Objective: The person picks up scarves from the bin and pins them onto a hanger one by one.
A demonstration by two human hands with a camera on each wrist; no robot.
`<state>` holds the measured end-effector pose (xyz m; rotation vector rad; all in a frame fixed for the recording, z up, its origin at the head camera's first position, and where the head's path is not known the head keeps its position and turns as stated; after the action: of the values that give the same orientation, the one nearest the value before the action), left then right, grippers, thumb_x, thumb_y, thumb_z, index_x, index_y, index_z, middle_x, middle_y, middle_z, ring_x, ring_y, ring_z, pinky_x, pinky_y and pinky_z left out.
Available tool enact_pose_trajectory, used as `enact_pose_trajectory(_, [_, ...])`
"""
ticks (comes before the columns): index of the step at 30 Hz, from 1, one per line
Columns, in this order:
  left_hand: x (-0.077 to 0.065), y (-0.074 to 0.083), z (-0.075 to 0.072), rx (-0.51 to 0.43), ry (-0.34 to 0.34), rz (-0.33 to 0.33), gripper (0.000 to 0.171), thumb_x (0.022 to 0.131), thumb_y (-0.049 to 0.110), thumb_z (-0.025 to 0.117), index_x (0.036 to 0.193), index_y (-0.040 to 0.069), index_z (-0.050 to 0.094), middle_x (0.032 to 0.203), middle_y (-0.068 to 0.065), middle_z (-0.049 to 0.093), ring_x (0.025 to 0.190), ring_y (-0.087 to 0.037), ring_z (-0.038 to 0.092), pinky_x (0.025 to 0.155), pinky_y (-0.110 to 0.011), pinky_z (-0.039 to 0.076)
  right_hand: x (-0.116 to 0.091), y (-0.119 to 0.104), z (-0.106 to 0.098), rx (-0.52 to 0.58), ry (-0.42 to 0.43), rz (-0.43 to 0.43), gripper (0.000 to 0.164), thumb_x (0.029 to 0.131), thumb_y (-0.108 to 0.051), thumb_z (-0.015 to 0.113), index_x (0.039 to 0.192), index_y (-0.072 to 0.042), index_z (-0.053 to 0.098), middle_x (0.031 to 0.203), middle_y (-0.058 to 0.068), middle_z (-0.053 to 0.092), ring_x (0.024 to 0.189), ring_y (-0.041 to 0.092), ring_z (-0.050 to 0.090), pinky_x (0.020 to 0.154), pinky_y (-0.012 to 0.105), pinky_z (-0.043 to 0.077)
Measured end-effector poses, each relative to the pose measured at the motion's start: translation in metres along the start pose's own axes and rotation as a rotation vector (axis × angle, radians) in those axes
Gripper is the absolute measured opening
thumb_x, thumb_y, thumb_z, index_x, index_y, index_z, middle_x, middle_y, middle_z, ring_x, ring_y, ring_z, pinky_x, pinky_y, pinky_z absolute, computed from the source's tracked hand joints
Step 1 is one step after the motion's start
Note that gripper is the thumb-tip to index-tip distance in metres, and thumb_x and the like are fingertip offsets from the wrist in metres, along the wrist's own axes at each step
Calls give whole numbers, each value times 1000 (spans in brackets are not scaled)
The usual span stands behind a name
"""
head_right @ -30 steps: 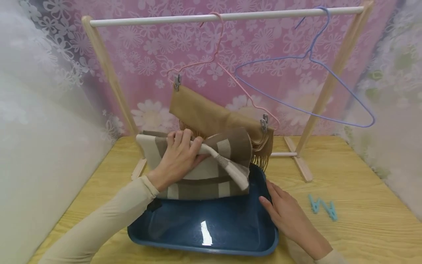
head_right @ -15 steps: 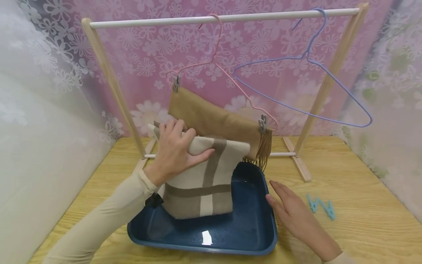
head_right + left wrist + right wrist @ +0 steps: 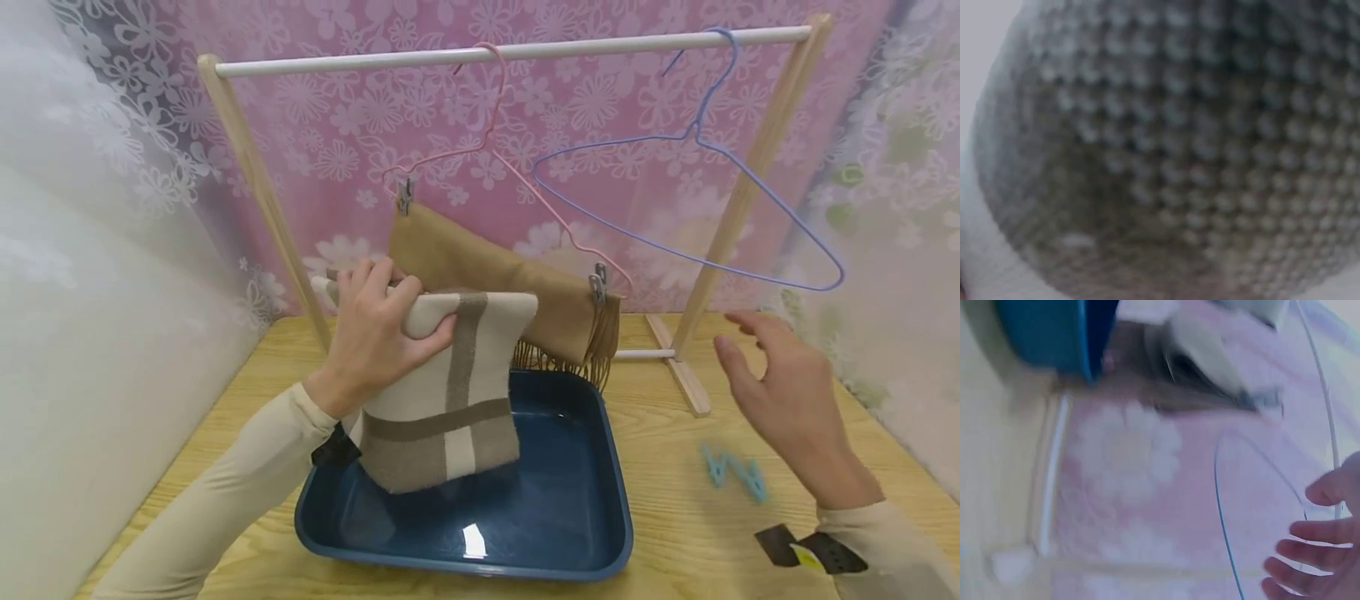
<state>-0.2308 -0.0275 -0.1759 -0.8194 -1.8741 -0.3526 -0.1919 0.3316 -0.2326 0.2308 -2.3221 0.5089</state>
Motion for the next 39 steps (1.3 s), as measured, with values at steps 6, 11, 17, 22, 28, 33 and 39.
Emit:
enact_pose_trajectory(6, [-3,0,-1,14,-8,0,34,77,36,69,70,9,50,76,-9,49,72,-28,42,68,-44,33,38,26,-39,-105,152,55,39,95,-14,51,126,11,54,124,37,51,109,58,47,98,58,39])
enact_pose_trajectory(11, [-6,2,-2,19,-7,5,34,77,36,69,70,9,49,76,-9,49,72,-28,42,68,-44,33,57,42,-50,-159,179,116,47,95,-19,46,133,9,47,136,34,44,129,51,37,108,61,25])
enact_pose_trajectory(17, [-7,4,-5,11,10,11,35,78,36,69,69,10,48,75,-8,48,71,-27,41,68,-43,31,73,57,-41,-270,80,181,52,97,-19,45,138,12,38,133,40,42,112,60,42,93,68,33])
enact_pose_trajectory(22, [-7,5,-7,10,13,17,35,78,35,69,69,10,47,75,-8,47,72,-27,41,68,-43,31,78,65,-26,-213,-47,258,53,99,-21,43,137,15,36,114,40,50,88,55,50,69,59,44])
enact_pose_trajectory(28, [-5,6,-9,10,29,23,35,77,35,70,69,10,47,76,-8,47,71,-27,41,68,-43,31,82,58,-31,-64,-9,237,42,102,-29,40,119,4,60,61,2,45,44,13,33,46,24,26])
enact_pose_trajectory(33, [-4,7,-11,6,46,24,34,76,34,70,69,10,47,75,-9,48,71,-28,41,67,-43,32,86,54,-33,71,1,245,21,103,-34,40,93,-41,57,55,-15,41,41,10,29,39,27,24])
enact_pose_trajectory(39, [-5,9,-11,7,44,36,34,76,34,70,69,10,47,75,-9,48,72,-28,42,67,-43,32,89,50,-42,40,80,252,27,102,-36,41,79,-46,47,47,-17,37,36,8,28,36,26,23])
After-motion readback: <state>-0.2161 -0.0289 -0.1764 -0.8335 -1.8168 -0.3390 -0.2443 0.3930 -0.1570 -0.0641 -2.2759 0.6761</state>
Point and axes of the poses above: each hand's wrist, its own x-axis towards the middle knuckle, its own z-axis out of the palm, y = z × x, the point moved 9 cm from there along x, towards the middle knuckle
